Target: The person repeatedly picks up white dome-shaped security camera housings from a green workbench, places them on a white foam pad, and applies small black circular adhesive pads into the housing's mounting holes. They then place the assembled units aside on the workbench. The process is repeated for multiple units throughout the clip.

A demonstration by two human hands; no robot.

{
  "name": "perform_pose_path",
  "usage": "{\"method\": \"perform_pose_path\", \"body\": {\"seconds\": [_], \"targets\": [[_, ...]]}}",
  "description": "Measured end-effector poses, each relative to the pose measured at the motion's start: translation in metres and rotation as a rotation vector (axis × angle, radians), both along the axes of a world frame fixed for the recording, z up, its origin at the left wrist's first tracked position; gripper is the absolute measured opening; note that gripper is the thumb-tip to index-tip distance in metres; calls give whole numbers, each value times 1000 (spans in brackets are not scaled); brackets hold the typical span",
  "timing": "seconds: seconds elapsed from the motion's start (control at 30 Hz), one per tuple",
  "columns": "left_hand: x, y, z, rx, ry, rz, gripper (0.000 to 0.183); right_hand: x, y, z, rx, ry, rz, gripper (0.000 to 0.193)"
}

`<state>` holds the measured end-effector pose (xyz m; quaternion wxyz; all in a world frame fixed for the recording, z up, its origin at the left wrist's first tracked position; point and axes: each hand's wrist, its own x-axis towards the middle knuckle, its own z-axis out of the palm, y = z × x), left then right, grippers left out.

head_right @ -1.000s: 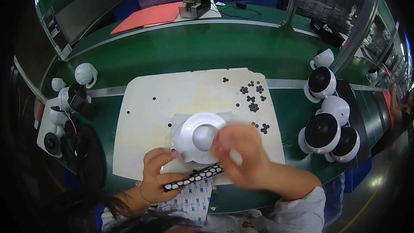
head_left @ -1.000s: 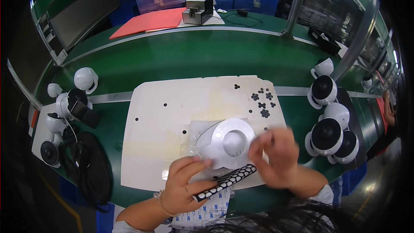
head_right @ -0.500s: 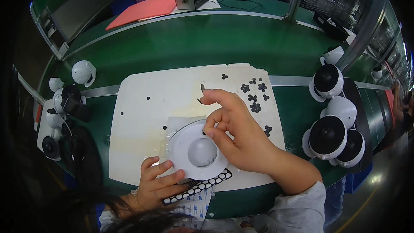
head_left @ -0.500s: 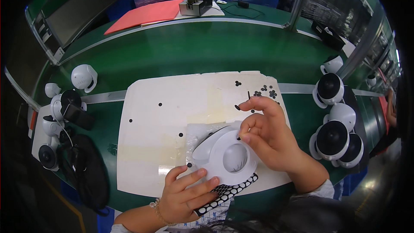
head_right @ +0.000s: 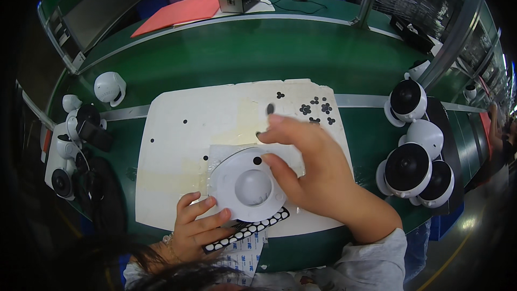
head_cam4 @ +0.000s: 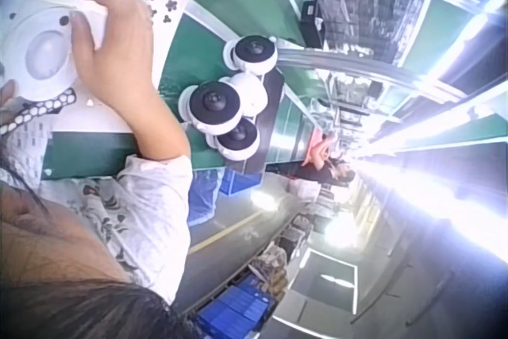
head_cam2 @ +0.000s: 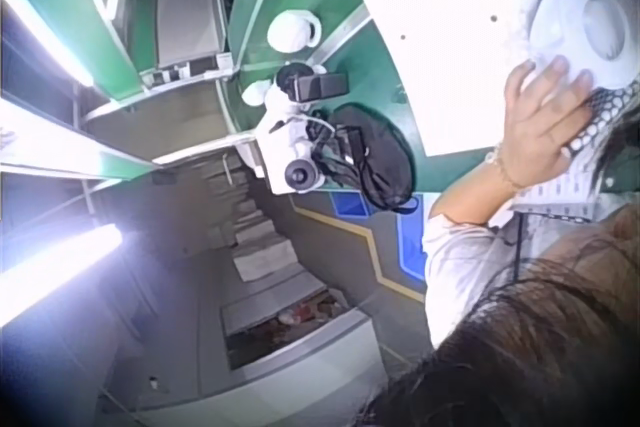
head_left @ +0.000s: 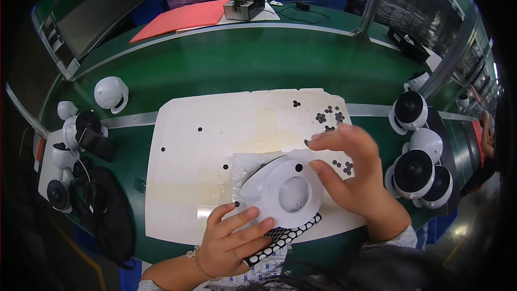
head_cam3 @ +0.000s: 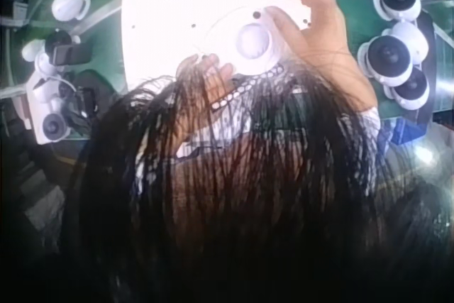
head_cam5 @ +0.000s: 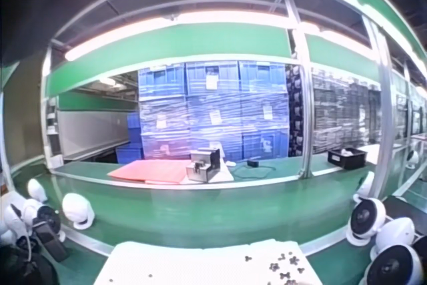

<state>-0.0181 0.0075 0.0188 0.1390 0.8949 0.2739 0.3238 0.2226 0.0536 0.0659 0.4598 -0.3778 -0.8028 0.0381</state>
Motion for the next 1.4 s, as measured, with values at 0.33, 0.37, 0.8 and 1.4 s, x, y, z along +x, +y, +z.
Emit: {"method": "perform_pose_path", "body": {"seconds": [0.33, 0.37, 0.8, 1.4], "targets": [[1, 2, 0, 14, -7, -6, 22, -32, -2, -13, -359, 157, 290, 52], [2, 2, -1, 12, -17, -3, 22, -32, -1, -15, -360, 172, 293, 52], [0, 2, 0, -1, -8, -6, 26, -25, -27, 0, -29, -242, 31, 27], [8, 1, -3, 40, -79, 51, 12, -7, -43, -20, -510, -36, 204, 4]]}}
